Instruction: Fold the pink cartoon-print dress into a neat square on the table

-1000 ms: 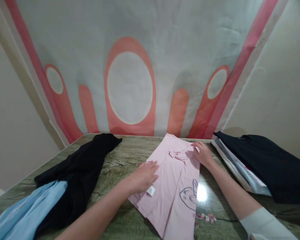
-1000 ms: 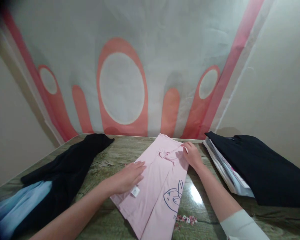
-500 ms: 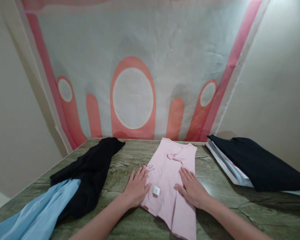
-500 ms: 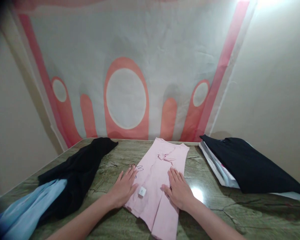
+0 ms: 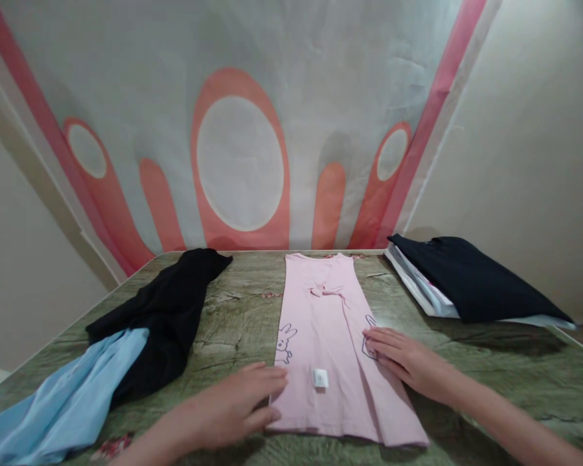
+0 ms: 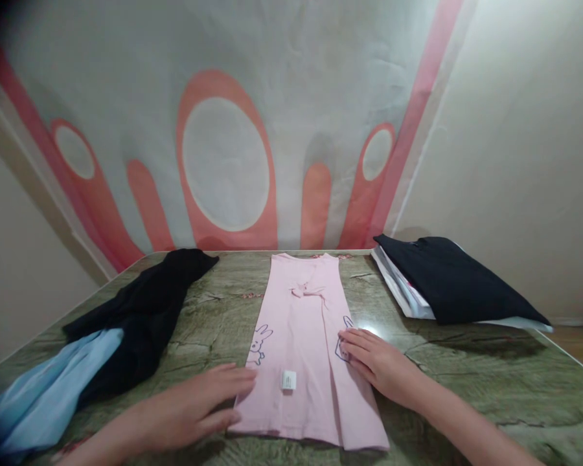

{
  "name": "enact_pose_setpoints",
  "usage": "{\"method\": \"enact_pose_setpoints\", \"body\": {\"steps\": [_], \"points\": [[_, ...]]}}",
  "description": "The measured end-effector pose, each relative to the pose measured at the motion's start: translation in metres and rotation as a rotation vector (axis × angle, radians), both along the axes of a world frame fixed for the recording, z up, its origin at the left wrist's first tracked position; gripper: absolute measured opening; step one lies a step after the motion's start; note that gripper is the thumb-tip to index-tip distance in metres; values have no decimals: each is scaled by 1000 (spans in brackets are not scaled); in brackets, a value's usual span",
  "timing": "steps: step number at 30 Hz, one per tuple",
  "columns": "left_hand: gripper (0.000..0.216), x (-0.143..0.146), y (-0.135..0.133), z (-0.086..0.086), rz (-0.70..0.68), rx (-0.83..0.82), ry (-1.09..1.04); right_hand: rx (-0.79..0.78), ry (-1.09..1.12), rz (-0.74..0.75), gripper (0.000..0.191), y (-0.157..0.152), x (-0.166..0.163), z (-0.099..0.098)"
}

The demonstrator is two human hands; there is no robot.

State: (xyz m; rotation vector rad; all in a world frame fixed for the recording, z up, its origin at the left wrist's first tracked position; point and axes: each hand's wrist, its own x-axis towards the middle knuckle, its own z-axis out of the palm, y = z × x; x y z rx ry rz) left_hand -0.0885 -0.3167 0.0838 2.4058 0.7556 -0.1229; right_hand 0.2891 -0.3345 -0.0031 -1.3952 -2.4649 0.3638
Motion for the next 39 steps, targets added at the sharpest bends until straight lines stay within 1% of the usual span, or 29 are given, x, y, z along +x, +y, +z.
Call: {"method": "enact_pose_setpoints", "body": {"steps": [1,3,5,8,11,13,16,19,22,26,28,30,32,34,39], "points": [[41,-1,6,-2,23,20,-27,-2,11,-2,40,-10,1,3],[40,1,18,-11,65,78,-62,-23,15,-33,48,-27,0,6],[40,11,28,-20,46,133,-78,-65,11,-64,56,-39,-2,8],[38,40,39,-29,-87,205,-122,-89,49,-108,51,-41,-1,7],[36,82,48,-35,-238,274,-191,-22,117,-182,44,-34,4,6],[37,113,58,-41,-307,310,-201,-14,124,-173,40,-29,4,5],[41,150,79,-56,-251,379,-122,-39,100,-123,38,-28,-1,3],[47,172,103,-76,-192,437,-48,-39,76,-124,42,-26,-8,-1],[50,181,125,-93,-143,507,-29,-22,77,-137,42,-18,-10,-5],[50,181,152,-103,-25,563,4,35,113,-156,39,-3,-9,-8],[51,178,165,-104,55,559,42,52,134,-217,38,4,-10,-8],[51,175,177,-106,139,558,70,79,134,-311,39,9,-14,-7],[51,170,186,-107,219,577,76,122,95,-393,42,14,-19,-4],[51,164,193,-109,288,599,78,169,22,-444,43,20,-29,-1],[52,155,200,-114,435,622,93,215,-158,-501,42,48,-64,8]]}}
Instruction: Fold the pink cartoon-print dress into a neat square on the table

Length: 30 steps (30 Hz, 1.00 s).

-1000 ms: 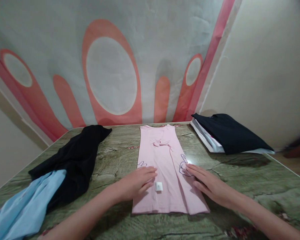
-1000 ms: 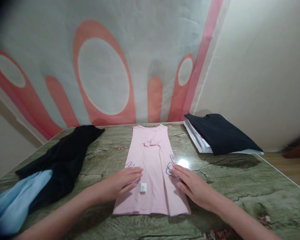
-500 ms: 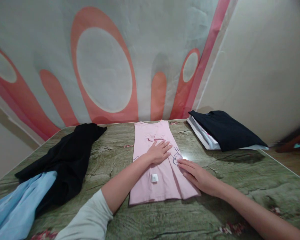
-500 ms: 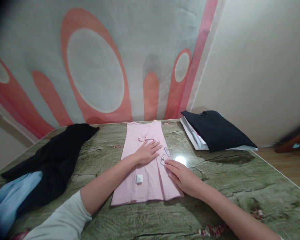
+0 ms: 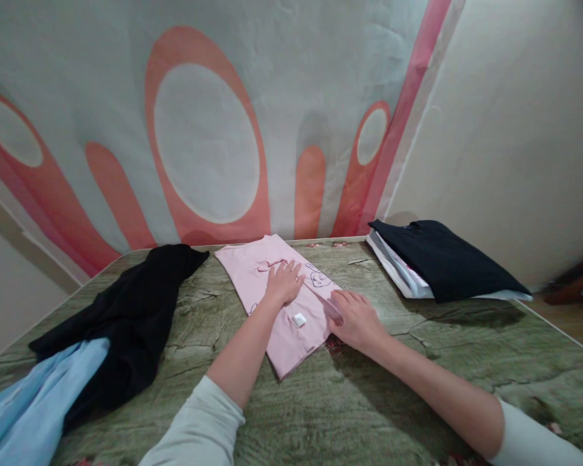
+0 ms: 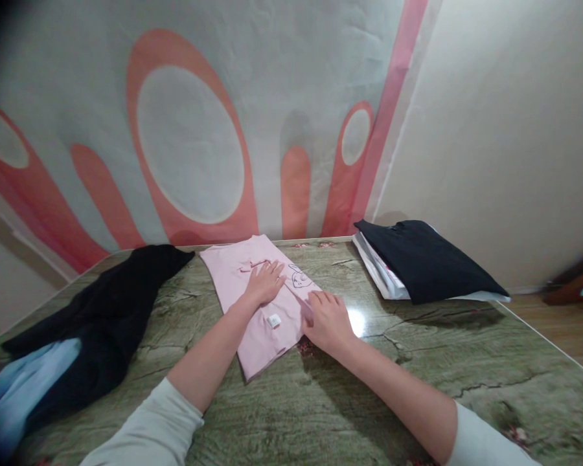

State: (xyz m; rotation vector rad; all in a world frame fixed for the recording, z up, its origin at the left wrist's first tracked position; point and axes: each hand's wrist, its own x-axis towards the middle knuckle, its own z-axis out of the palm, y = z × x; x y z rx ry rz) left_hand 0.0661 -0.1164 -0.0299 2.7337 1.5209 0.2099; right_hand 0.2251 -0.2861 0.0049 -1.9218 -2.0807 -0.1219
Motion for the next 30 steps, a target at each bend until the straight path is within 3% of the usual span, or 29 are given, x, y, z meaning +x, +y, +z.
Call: {"method": "enact_pose_setpoints", "body": {"steps": [6,14,19,30], "points": [[52,-3,2,-3,33,22,-21,-61,-145,-56,25,50,-36,4],[51,-3,4,-6,31,29,-20,-110,-208,-222,36,82,-57,3],[52,-3,3,-5,44,31,-17,-134,-247,-312,33,78,-39,0],[52,-4,3,-4,25,20,-51,-150,-277,-311,25,36,-7,-2]]}}
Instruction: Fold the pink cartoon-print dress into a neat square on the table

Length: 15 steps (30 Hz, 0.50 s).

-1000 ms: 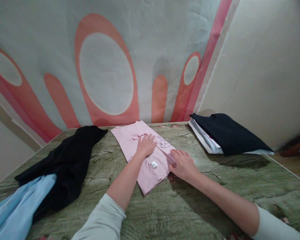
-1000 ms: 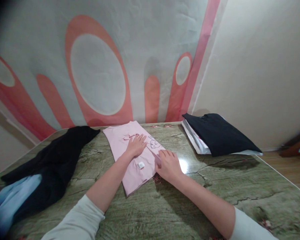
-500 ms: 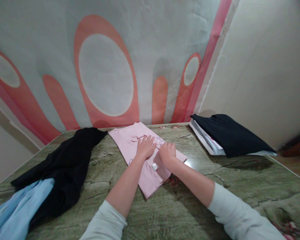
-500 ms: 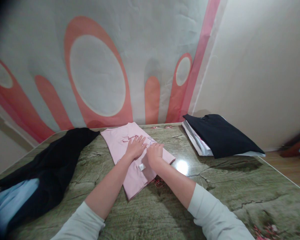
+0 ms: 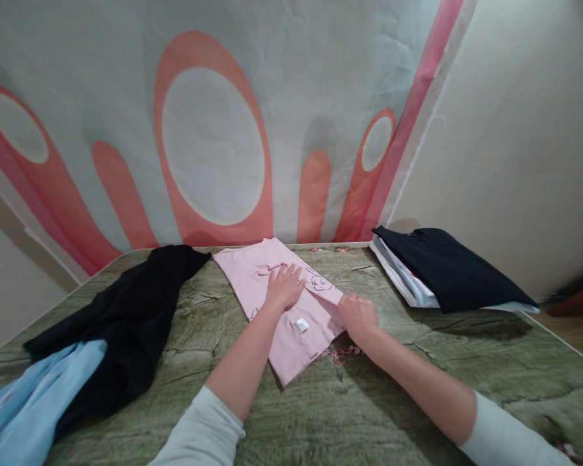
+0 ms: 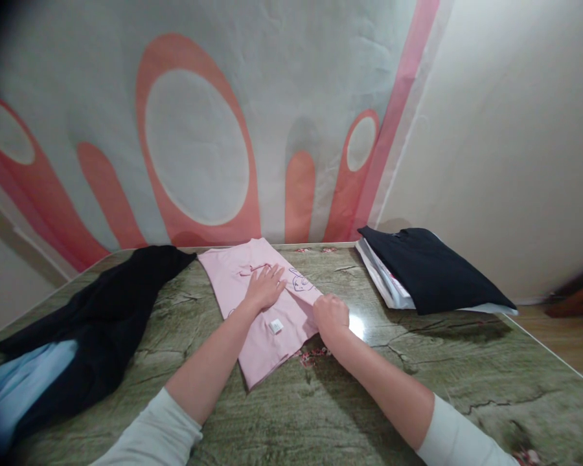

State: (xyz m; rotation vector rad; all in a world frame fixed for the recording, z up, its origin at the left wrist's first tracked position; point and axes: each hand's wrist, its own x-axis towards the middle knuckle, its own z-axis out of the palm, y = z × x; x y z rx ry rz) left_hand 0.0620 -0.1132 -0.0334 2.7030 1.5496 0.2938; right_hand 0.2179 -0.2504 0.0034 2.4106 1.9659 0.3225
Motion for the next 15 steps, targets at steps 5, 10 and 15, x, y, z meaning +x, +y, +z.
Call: {"method": "enact_pose_setpoints", "body": {"steps": [5,10,15], "points": [[53,1,0,0,-1,-8,1,16,-60,107,26,-28,12,1],[52,1,0,-1,7,-7,-11,128,-1,443,30,-36,38,-4],[50,0,0,-5,-2,46,-25,164,284,698,41,-20,68,-22]]}}
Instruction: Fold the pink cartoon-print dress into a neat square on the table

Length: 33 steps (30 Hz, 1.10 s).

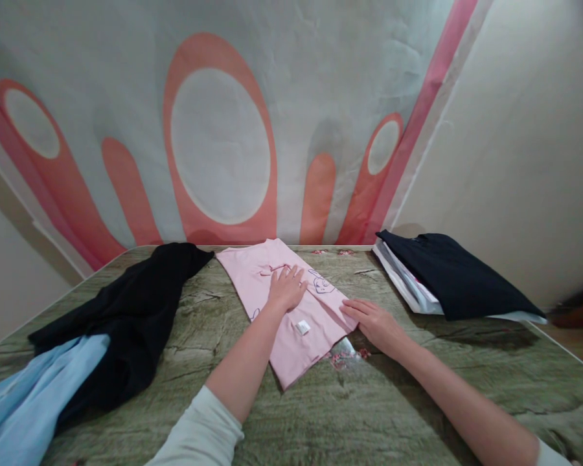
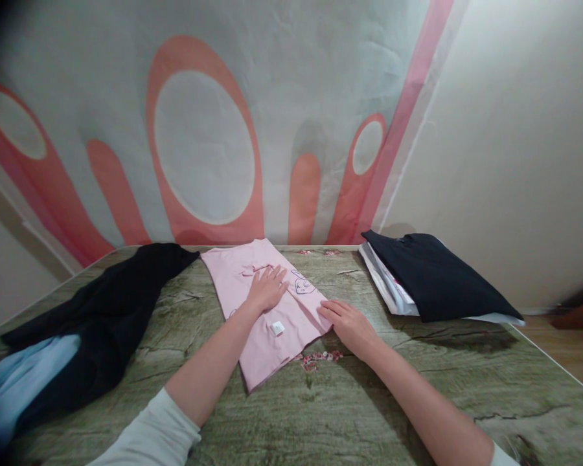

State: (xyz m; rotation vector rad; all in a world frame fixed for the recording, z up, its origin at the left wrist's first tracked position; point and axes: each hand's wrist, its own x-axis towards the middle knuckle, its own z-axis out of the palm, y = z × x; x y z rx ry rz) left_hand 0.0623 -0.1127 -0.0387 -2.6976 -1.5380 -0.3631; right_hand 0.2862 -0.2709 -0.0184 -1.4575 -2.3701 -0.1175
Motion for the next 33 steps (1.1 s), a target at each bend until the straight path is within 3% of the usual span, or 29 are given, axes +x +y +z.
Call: {"method": "enact_pose_setpoints", "body": {"steps": [6,10,12,16,20,27,33], "points": [[46,1,-2,-1,7,50,-36,-52,325,99,38,7,16,-16],[40,-1,-6,8,-20,86,-104,-59,375,118,36,8,18,-18],[32,-1,-10,16,-133,101,-145,-45,365,128,36,7,17,-19],[20,5,-24,35,-504,37,-161,-26,360,131,41,6,15,-18],[16,19,-42,46,-679,8,-74,40,382,99,33,5,15,-17],[13,31,-62,42,-671,109,37,61,395,53,23,3,13,-14],[27,36,-75,42,-674,97,22,36,411,35,20,3,12,-12]]}}
